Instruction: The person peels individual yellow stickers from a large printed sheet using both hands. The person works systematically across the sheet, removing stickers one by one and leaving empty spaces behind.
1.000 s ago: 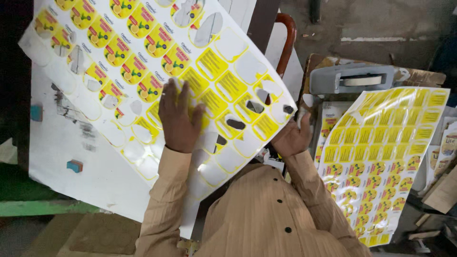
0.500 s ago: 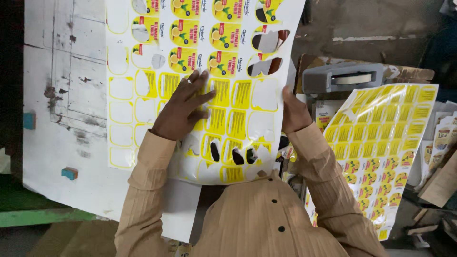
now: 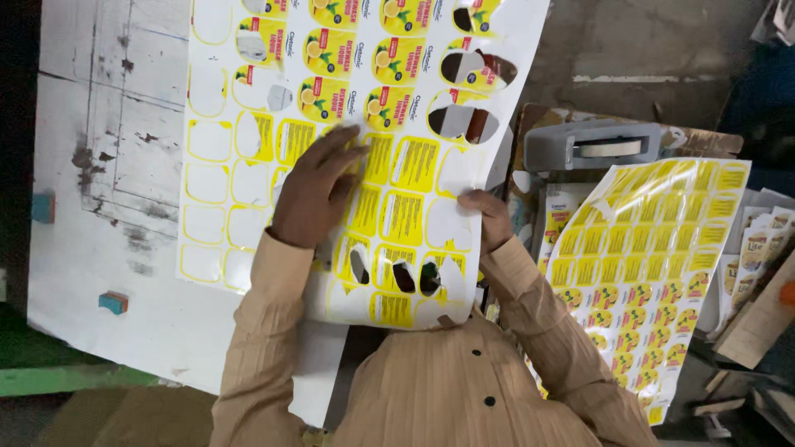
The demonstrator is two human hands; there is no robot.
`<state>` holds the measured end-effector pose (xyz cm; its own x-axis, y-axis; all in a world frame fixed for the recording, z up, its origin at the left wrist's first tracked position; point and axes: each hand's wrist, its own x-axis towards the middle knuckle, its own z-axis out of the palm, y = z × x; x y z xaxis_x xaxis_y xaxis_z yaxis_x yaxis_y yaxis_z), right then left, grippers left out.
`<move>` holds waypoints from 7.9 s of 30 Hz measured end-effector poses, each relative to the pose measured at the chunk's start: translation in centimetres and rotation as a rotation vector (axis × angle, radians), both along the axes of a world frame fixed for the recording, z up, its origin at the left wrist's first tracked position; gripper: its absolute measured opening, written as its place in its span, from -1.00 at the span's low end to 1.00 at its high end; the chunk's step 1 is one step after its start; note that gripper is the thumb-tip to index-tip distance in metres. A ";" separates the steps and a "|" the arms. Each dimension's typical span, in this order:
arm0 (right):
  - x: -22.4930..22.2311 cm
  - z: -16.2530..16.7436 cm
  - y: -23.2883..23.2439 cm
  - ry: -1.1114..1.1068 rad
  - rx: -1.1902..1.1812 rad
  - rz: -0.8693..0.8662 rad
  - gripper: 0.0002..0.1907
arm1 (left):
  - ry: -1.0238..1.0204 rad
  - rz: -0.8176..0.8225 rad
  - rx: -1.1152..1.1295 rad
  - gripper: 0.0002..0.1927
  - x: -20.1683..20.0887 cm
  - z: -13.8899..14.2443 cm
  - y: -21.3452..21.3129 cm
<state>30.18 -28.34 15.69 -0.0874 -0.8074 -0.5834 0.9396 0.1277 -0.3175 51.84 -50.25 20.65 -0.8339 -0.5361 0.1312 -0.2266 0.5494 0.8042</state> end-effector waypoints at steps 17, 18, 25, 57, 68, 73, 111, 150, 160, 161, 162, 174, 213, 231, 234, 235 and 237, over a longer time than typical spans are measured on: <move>3.0 -1.0 1.5 -0.093 0.039 0.061 -0.54 | 0.248 -0.454 -0.410 -0.78 -2.0 -1.0 -1.8; 3.1 -1.3 1.7 -0.091 0.015 0.081 -0.51 | 0.215 -0.396 -0.326 -0.83 -2.2 -1.5 -1.4; 4.2 -1.1 1.6 -0.123 0.021 0.129 -0.41 | 0.098 -0.004 0.085 -0.93 -4.2 -3.6 -0.4; 0.6 4.8 -17.3 2.245 -0.213 0.806 -0.69 | 0.212 0.319 -0.045 -0.69 -1.6 -2.2 7.1; 2.4 9.1 -5.9 1.133 -0.214 0.531 -0.63 | 0.338 0.176 0.095 -0.78 2.2 1.8 7.3; 3.1 7.1 2.0 1.345 0.044 0.301 -0.67 | 0.242 0.102 0.070 -0.62 1.8 2.0 8.0; 3.4 2.1 4.3 0.291 0.082 0.128 -0.69 | 0.015 0.188 -0.114 -0.50 -1.0 3.0 9.1; 5.7 8.4 -9.7 2.181 -0.028 0.377 -0.84 | 0.039 0.180 0.162 -0.73 1.0 2.1 3.7; 5.8 6.5 -9.0 2.246 -0.219 0.236 -0.80 | -0.047 0.210 0.029 -0.62 0.4 1.0 3.5; 6.0 6.5 -8.6 2.263 -0.216 0.300 -0.81 | -0.056 0.207 0.046 -0.61 0.5 0.9 3.5; 6.3 6.6 -8.3 2.283 -0.216 0.360 -0.81 | -0.063 0.205 0.059 -0.60 0.6 0.9 3.4; 6.5 6.1 -5.2 1.875 -0.468 0.271 -0.62 | -0.032 0.164 0.105 -0.46 0.9 0.6 3.2; 3.0 4.1 -1.8 -0.081 -0.230 0.113 -0.13 | -0.011 0.183 0.299 -0.49 1.4 2.7 5.0; 2.5 4.4 0.0 -0.300 -0.148 0.087 -0.23 | 0.219 -0.610 -0.549 -0.79 0.3 3.2 -2.2; 2.5 5.8 -0.9 -0.172 -0.080 0.164 -0.29 | 0.201 -0.557 -0.470 -0.78 0.2 2.6 -1.6; 2.5 6.8 -1.2 -0.060 0.015 0.181 -0.29 | 0.200 -0.529 -0.424 -0.77 0.2 2.5 -1.5; 2.6 9.0 -2.0 0.621 0.152 0.223 -0.33 | 0.105 -0.490 -0.461 -0.66 0.2 2.2 -1.5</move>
<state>32.82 -30.32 24.69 -0.2836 -0.7577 -0.5877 0.5347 0.3838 -0.7528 52.05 -51.71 22.87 -0.9366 0.0305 0.3491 0.2022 0.8605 0.4675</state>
